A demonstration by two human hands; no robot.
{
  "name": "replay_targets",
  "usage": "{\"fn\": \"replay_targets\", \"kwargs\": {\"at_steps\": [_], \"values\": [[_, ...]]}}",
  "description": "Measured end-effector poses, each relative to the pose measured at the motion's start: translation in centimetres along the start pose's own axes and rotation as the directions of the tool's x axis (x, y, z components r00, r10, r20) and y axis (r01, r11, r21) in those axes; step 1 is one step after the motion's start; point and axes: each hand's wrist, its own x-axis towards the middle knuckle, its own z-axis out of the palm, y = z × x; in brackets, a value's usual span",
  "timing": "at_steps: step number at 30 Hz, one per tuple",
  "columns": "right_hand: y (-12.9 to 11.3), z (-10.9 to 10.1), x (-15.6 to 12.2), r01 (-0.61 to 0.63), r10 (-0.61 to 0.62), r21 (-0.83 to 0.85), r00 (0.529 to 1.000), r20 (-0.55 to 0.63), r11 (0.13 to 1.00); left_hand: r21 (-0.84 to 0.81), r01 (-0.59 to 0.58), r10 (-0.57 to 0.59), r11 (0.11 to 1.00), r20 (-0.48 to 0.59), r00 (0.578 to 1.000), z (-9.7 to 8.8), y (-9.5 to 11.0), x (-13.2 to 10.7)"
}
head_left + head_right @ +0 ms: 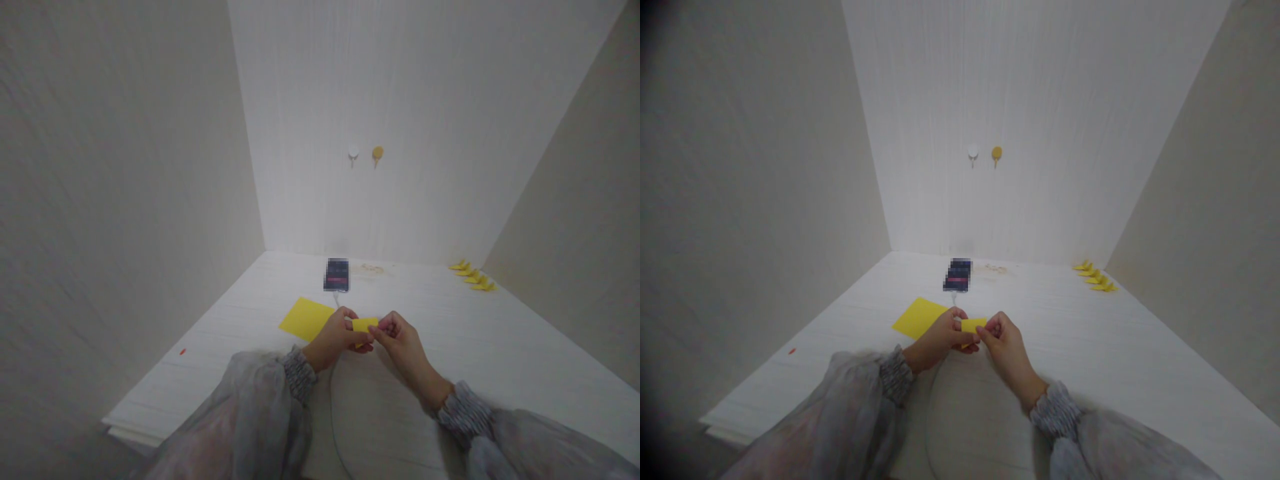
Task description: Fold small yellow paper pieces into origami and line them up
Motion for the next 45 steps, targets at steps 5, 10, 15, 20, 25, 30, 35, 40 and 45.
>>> {"fn": "replay_targets", "kwargs": {"at_steps": [5,10,15,20,25,30,35,40,45], "values": [[-0.2,0.2,-0.2,0.005,-0.005,0.011,1.0,0.007,1.0,0.001,-0.015,0.015,1.0,-0.011,1.0,0.0,-0.1,0.1],[-0.5,0.2,0.0,0.0,0.001,0.037,1.0,-0.021,0.999,-0.021,-0.024,0.024,0.999,0.005,1.0,0.0,0.3,-0.1],[-0.6,-0.4,0.3,-0.027,0.029,0.045,0.999,-0.035,0.999,-0.099,-0.015,0.027,0.995,0.121,0.992,-0.1,0.5,0.0],[-0.8,-0.9,0.2,-0.037,0.039,0.055,0.999,-0.03,0.998,-0.124,-0.007,0.035,0.992,0.227,0.973,-0.2,0.9,-0.2],[-0.9,-0.9,0.2,-0.041,0.042,0.054,0.999,-0.022,0.998,-0.115,0.014,0.013,0.993,0.236,0.972,-0.1,1.1,-0.5],[-0.9,-0.9,0.2,-0.045,0.046,0.028,0.998,-0.035,0.999,-0.044,0.006,0.004,0.999,0.202,0.979,-0.3,0.7,-0.3],[-0.9,-0.8,0.0,-0.031,0.033,0.038,0.998,-0.06,0.999,-0.053,0.022,-0.01,0.998,0.207,0.978,-0.5,0.5,-0.2],[-0.9,-0.7,0.1,-0.028,0.034,0.134,0.999,-0.04,0.991,-0.101,0.022,-0.003,0.995,0.179,0.984,-0.3,1.0,-0.4],[-0.4,-1.0,0.5,-0.127,0.098,0.219,0.986,0.135,0.968,-0.089,0.055,-0.038,0.995,0.181,0.983,-0.7,0.9,-0.3]]}}
